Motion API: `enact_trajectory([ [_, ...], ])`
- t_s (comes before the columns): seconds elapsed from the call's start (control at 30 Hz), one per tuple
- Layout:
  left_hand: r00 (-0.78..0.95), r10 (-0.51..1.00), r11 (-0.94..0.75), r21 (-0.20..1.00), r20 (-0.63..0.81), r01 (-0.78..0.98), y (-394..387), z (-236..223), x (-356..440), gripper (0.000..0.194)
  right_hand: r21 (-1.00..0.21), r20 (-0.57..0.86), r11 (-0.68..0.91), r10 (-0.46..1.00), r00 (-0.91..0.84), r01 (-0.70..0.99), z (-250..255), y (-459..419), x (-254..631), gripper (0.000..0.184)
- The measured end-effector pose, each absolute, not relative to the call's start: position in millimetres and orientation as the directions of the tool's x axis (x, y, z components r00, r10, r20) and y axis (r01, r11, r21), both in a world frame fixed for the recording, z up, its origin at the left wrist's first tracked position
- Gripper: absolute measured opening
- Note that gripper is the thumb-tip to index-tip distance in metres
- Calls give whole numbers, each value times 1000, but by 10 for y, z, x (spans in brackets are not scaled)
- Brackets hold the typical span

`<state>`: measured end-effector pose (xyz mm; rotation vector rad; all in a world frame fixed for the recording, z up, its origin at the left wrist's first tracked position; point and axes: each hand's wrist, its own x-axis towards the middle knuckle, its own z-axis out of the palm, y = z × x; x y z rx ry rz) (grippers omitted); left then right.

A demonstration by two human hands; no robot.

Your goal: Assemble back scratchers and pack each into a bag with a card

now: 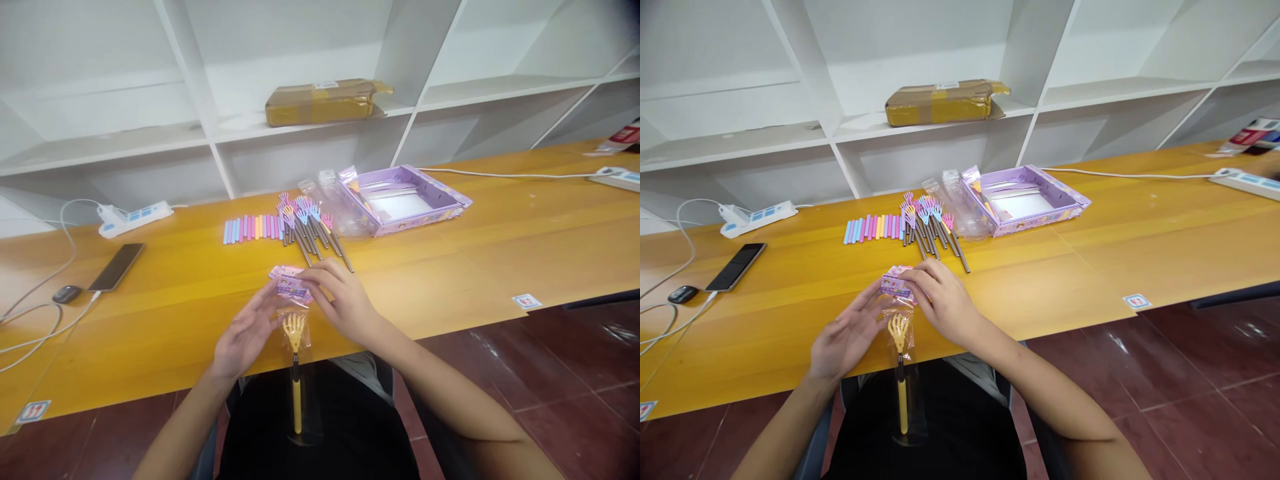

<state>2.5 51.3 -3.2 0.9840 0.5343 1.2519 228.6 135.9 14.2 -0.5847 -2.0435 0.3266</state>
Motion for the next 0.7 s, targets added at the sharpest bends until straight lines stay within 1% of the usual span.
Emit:
enact_trajectory([
  [0.13, 302, 943, 57, 823, 142, -566, 503, -30, -2, 68, -440, 731, 859, 512, -450, 262, 170, 1369, 2278, 25],
  [0.23, 319, 938, 77, 816, 136, -574, 498, -34, -8, 69, -463, 721, 849, 527, -450, 254, 180, 1341, 2282, 26],
  [0.33, 331, 932, 78, 812, 147, -579, 499, -34, -3, 70, -535, 674, 809, 582, -454, 242, 190, 1294, 2302, 28],
  [0.47, 345, 926, 74, 817, 157, -571, 503, -22, 10, 68, -646, 597, 741, 641, -483, 184, 203, 1243, 2333, 27],
  [0.63, 364, 917, 71, 831, 163, -552, 502, 24, 20, 69, -707, 502, 702, 588, -634, 91, 191, 1217, 2328, 28],
  [0.7, 362, 916, 65, 826, 173, -560, 502, 35, 23, 68, -727, 502, 684, 595, -628, 66, 160, 1221, 2315, 29],
])
